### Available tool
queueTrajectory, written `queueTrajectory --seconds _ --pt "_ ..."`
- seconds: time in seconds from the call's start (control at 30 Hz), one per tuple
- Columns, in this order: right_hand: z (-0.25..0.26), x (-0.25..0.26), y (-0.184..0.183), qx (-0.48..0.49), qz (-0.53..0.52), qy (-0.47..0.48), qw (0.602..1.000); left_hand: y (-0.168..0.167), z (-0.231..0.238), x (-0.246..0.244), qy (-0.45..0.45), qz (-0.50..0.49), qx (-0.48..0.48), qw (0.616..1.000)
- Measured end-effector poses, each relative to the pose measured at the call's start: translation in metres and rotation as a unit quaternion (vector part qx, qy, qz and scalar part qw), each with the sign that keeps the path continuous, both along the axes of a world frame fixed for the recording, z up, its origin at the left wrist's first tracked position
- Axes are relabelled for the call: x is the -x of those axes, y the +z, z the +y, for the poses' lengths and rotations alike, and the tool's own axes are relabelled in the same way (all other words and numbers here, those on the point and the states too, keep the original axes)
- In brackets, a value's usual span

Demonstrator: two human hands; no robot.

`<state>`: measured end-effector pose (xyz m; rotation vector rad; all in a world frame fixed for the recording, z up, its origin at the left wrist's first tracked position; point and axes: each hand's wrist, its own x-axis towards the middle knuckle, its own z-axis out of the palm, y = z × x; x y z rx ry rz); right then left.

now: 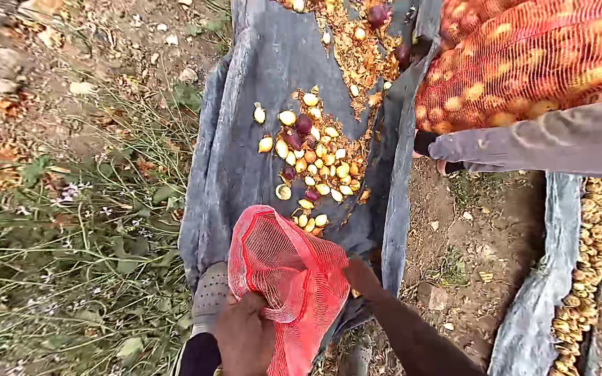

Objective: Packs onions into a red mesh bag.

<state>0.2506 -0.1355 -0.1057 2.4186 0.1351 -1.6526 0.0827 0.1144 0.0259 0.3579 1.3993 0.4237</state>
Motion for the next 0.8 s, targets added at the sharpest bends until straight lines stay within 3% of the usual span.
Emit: queueTrajectory --seconds 0.07,0.13,0.23,0.33,0.47,0.6,0.67,0.7,0.8 --pt "-0.026 0.018 0.038 0.056 -0.043 -0.145 0.987 0.0 0.031 0.003 0.031 -0.037 0.0 0.999" --pt "-0.06 0.037 0.083 0.106 -0.129 -0.348 0.922 -0.001 0.057 0.014 0.071 -0.077 -0.006 0.994" --pt "-0.076 0.04 0.121 0.124 -0.145 -0.479 0.857 -0.01 0.083 0.019 0.055 -0.089 -0.022 0.994" --pt "-0.075 0.015 0.088 0.06 -0.129 -0.501 0.854 -0.016 0.073 -0.003 -0.011 -0.086 -0.014 0.996" --pt "-0.06 -0.051 0.014 -0.014 -0.072 -0.452 0.889 -0.038 0.037 -0.047 -0.086 -0.056 0.002 0.995" --pt "-0.077 -0.118 -0.037 0.001 0.049 -0.333 0.941 -0.035 -0.005 -0.073 -0.204 0.212 0.024 0.955" --pt "-0.095 -0.148 -0.042 0.032 0.088 -0.299 0.95 -0.023 -0.05 -0.09 -0.178 0.28 0.024 0.943" --pt "-0.124 -0.143 -0.03 0.069 0.105 -0.307 0.943 0.003 -0.082 -0.09 -0.137 0.285 0.025 0.948" --pt "-0.144 -0.166 -0.016 0.076 0.079 -0.351 0.93 0.059 -0.121 -0.13 0.009 0.192 0.02 0.981"
